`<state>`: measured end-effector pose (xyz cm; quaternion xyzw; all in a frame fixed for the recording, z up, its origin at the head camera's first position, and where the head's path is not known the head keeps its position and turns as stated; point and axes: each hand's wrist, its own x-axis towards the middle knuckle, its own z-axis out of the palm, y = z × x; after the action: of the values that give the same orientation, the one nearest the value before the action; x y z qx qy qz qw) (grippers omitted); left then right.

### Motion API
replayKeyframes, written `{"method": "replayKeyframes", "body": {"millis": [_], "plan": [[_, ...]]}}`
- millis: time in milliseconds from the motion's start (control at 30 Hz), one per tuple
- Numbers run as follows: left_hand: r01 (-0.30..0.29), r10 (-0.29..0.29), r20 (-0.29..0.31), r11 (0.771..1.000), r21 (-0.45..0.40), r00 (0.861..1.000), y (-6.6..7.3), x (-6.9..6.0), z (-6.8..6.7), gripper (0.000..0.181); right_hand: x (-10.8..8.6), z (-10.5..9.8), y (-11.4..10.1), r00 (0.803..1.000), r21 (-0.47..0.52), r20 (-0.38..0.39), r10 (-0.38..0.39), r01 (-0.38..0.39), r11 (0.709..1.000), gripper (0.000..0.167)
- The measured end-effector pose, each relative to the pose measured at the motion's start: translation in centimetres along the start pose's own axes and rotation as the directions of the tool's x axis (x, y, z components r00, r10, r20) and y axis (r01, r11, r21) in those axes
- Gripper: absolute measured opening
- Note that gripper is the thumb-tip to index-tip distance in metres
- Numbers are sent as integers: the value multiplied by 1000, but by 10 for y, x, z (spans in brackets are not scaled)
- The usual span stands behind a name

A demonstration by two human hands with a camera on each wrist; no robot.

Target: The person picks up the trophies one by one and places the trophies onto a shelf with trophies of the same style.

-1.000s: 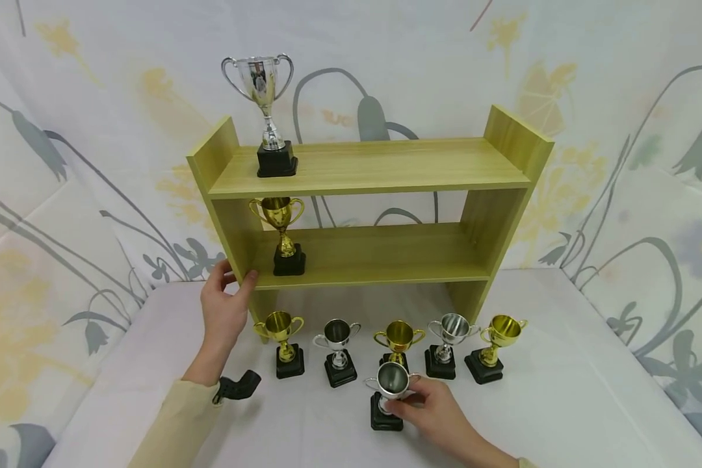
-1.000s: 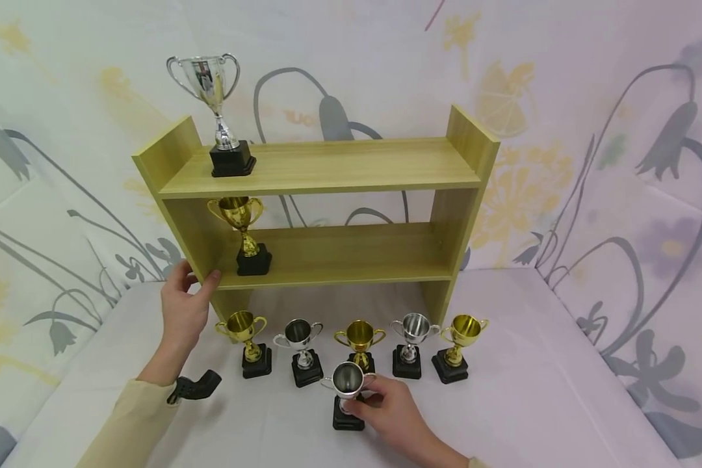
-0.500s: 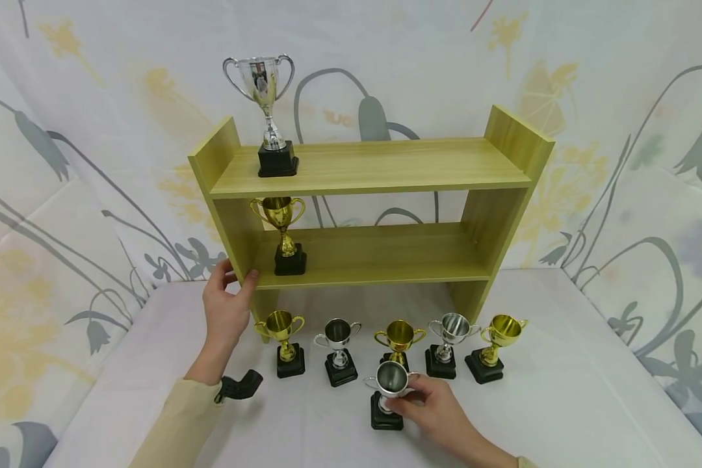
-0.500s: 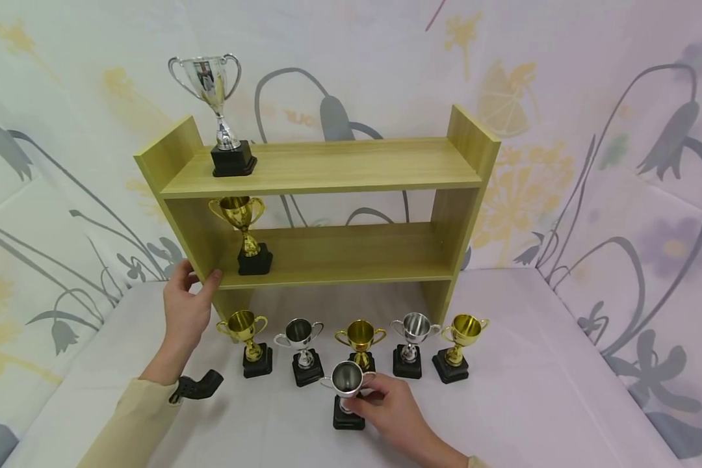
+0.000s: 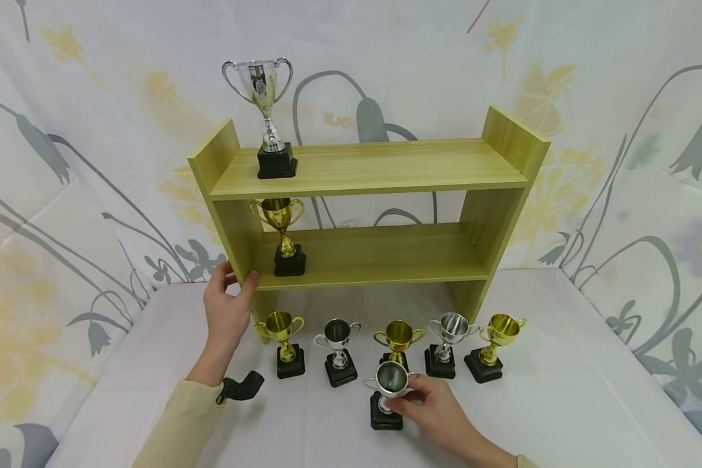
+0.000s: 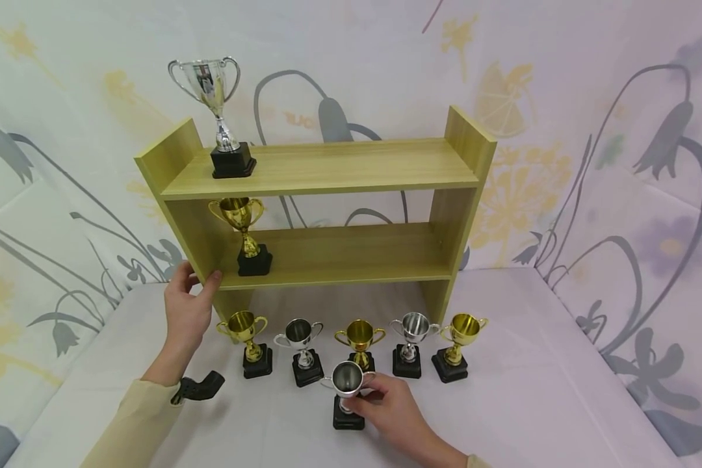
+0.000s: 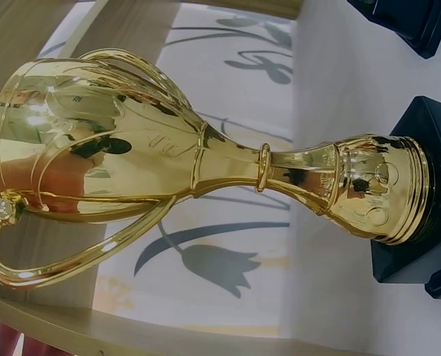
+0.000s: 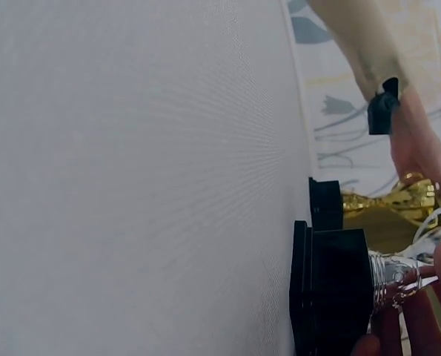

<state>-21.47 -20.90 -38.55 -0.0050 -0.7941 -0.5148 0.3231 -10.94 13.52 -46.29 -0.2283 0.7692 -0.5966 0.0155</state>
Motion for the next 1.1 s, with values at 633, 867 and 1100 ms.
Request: {"method": "replayKeyframes", "body": {"millis": [633,867,1100], "plan": [[-1,2,-4,1000,11,1000,-2,1,1,39,3,-2,-4,1000,-21,-12,21,-21,1000,20],[-2,2,-4,1000,10,1000,-3,0,1,39,3,-4,-9,999,-19,-13,41,-41,999,22],[-6,6,-3,1000,22,1000,-2,0,1,39,3,-6,-12,999,-13,-17,28,-28,1000,20]]}}
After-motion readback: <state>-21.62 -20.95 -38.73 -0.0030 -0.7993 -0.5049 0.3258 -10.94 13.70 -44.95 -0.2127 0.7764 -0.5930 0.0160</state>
